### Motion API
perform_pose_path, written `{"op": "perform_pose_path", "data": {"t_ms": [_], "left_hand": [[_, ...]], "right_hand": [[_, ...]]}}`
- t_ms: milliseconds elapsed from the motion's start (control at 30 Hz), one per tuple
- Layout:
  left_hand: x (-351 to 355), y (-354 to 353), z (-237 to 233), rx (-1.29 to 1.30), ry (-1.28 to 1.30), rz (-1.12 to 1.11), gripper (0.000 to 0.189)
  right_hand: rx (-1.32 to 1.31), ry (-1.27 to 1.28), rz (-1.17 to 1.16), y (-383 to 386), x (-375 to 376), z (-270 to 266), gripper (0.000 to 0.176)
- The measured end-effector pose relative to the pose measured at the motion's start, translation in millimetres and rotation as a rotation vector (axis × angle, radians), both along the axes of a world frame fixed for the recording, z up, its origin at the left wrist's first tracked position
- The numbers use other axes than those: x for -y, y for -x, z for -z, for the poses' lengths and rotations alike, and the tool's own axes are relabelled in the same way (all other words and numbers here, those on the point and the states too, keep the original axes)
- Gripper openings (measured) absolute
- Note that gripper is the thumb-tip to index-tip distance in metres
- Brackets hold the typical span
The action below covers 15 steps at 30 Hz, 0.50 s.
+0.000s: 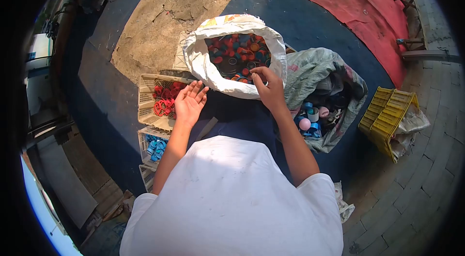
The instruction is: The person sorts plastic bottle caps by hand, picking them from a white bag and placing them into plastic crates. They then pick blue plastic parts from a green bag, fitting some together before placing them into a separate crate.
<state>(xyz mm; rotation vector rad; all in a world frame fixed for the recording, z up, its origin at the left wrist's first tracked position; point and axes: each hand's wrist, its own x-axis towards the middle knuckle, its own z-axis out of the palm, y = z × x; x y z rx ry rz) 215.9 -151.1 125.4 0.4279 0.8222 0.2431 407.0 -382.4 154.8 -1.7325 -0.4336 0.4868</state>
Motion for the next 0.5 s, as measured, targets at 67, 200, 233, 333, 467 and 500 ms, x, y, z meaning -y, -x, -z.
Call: {"op": "perform_pose_path", "data": {"t_ms": [67, 200, 233, 333, 467, 500], "left_hand": [[4, -4, -3, 0.025, 0.005, -0.014, 0.033], [10, -7, -5, 0.031, -0.008, -0.012, 0.034], [11, -7, -7, 0.016, -0.018, -0.005, 0.034], [8, -12, -10, 0.032, -0.038, 0.008, 0.035], [10, -27, -22, -0.016, -0.254, 0.061, 0.032], [10, -31, -24, -0.019, -0.309, 0.093, 0.031]], "right_hand": [[-0.010, 0.005, -0.020, -12, -6, 0, 0.019], [0.110, 0.106, -0.050, -30, -20, 18, 0.025], [0.220, 0.163, -0.049, -34, -24, 19, 0.027], [0.254, 0.215, -0.072, -59, -37, 18, 0.033], [0.155, 0.307, -0.135, -104, -56, 33, 0.050], [0.140, 0.315, -0.152, -115, -62, 36, 0.053]]}}
